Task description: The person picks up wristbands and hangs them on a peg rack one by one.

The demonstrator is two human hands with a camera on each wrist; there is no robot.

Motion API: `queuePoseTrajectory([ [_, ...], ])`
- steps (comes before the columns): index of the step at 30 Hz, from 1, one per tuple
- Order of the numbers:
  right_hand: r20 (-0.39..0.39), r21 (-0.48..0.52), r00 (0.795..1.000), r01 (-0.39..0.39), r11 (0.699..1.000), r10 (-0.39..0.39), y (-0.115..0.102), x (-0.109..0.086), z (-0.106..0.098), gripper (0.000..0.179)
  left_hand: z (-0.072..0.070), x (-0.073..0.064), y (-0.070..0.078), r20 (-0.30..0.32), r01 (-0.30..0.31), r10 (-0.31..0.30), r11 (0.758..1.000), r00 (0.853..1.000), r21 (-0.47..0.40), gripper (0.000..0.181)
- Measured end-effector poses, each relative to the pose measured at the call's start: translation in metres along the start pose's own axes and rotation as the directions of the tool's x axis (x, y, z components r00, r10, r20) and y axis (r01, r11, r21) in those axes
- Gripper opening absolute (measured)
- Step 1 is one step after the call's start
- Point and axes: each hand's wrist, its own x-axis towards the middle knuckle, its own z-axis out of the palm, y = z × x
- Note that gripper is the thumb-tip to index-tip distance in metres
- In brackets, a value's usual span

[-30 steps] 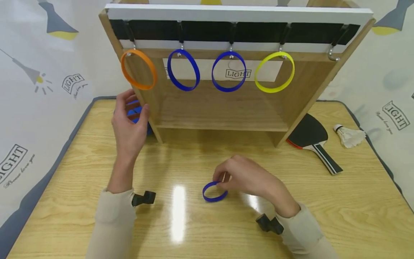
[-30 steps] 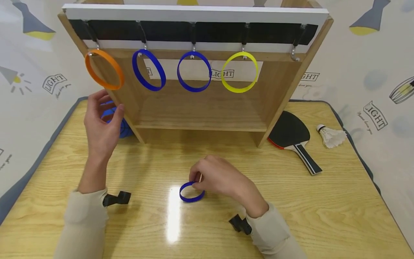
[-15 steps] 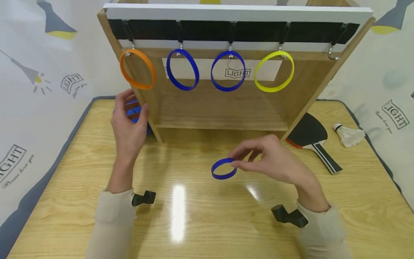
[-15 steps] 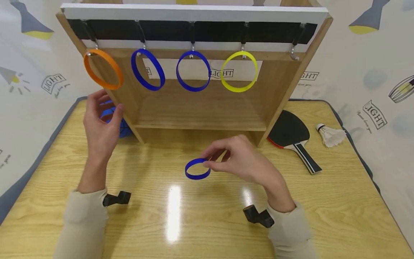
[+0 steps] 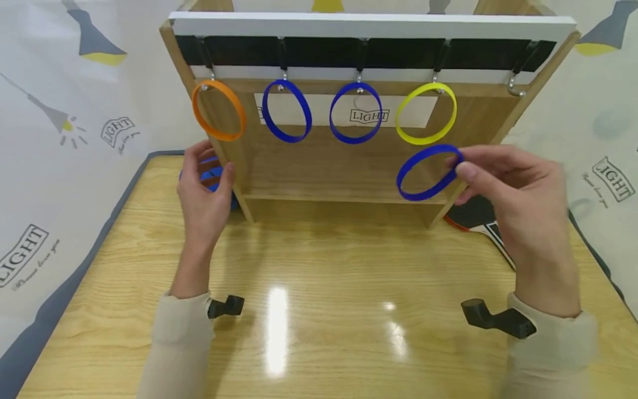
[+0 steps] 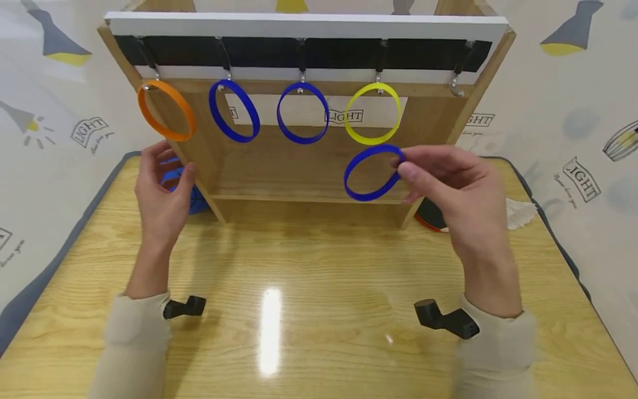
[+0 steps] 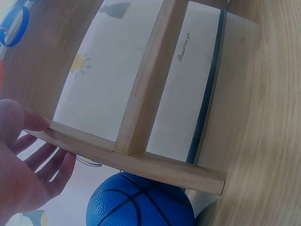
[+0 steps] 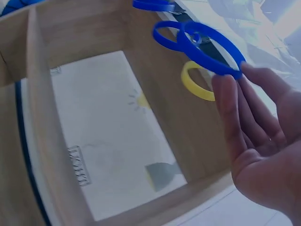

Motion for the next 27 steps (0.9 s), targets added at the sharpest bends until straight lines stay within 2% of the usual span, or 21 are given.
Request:
queuePoseTrajectory([
  [4, -0.167, 0.057, 0.984, 0.072, 0.996, -0.062, -0.014, 0.011, -0.007, 0.027, 0.001, 0.000, 0.001, 0.005, -0.006, 0.006, 1.000, 1.000, 0.000, 0.036],
  [8, -0.320, 0.126, 0.945, 0.117, 0.985, -0.071, -0.019, 0.019, -0.010, 0.031, 0.001, 0.001, 0.001, -0.001, -0.007, 0.007, 1.000, 1.000, 0.005, 0.036],
  [11, -0.387, 0.174, 0.921, 0.128, 0.976, -0.052, -0.017, 0.023, -0.012, 0.031, 0.001, 0.000, 0.000, -0.003, -0.005, 0.005, 1.000, 1.000, 0.000, 0.036],
  [14, -0.418, 0.222, 0.908, 0.126, 0.967, -0.022, -0.014, 0.026, -0.016, 0.032, 0.000, 0.000, -0.001, -0.004, -0.006, 0.006, 1.000, 1.000, -0.005, 0.036],
  [18, -0.426, 0.259, 0.905, 0.117, 0.959, 0.004, -0.008, 0.028, -0.023, 0.034, 0.001, 0.000, -0.001, -0.004, -0.010, 0.010, 1.000, 1.000, -0.008, 0.036],
  [27, -0.451, 0.267, 0.892, 0.107, 0.958, 0.026, 0.001, 0.027, -0.033, 0.037, 0.000, -0.001, -0.001, -0.006, -0.020, 0.020, 1.000, 1.000, -0.002, 0.036],
])
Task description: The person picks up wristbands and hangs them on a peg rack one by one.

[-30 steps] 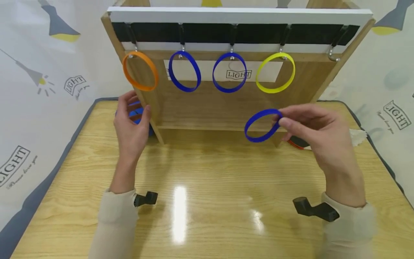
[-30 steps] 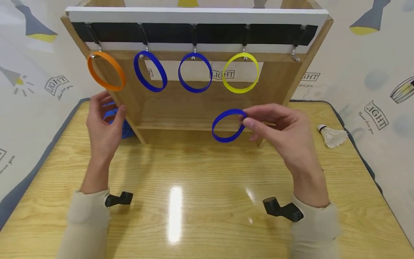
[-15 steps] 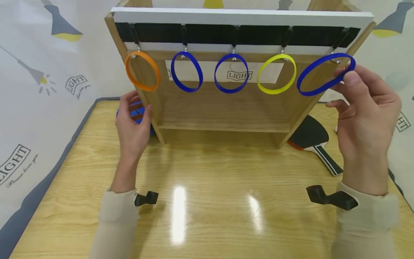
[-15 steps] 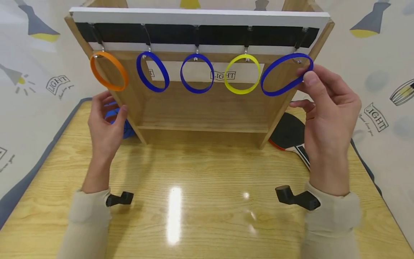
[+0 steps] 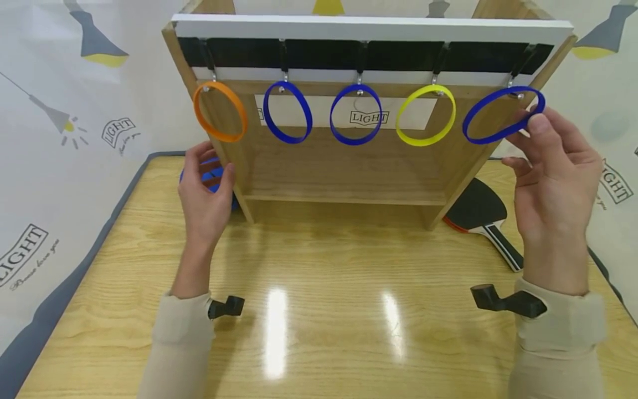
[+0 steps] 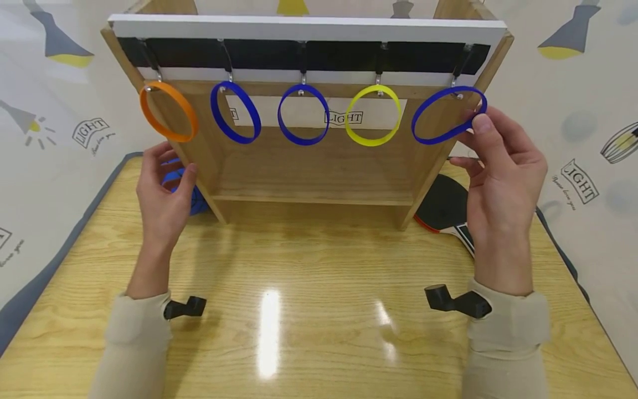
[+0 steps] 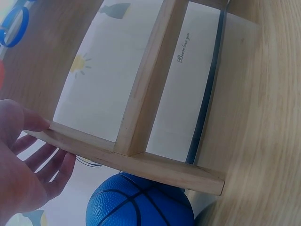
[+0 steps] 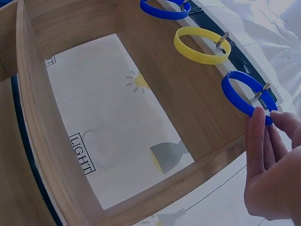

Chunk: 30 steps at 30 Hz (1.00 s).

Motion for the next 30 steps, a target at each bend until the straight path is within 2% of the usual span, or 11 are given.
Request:
queuePoseTrajectory([
  [9, -0.014, -0.064, 1.000, -0.010, 0.998, 0.009, 0.004, -0.002, -0.004, 0.042, -0.001, -0.001, -0.001, 0.004, 0.002, -0.002, 1.000, 1.000, 0.003, 0.036],
  [16, 0.013, -0.012, 0.999, -0.042, 0.999, 0.042, 0.008, -0.005, -0.008, 0.039, -0.001, 0.000, -0.001, 0.003, -0.006, 0.006, 1.000, 1.000, 0.008, 0.036],
  [23, -0.017, -0.136, 0.999, -0.050, 0.989, 0.048, 0.011, -0.010, -0.016, 0.043, -0.001, 0.000, -0.002, 0.005, -0.006, 0.006, 1.000, 1.000, 0.007, 0.036],
  [28, -0.022, -0.179, 0.998, -0.068, 0.982, 0.065, 0.011, -0.013, -0.022, 0.046, -0.001, 0.001, -0.002, 0.006, -0.008, 0.008, 1.000, 1.000, 0.006, 0.036],
  [30, -0.025, -0.227, 0.997, -0.078, 0.971, 0.074, 0.011, -0.015, -0.024, 0.046, -0.002, 0.002, -0.001, 0.013, -0.002, 0.001, 1.000, 1.000, 0.008, 0.037],
])
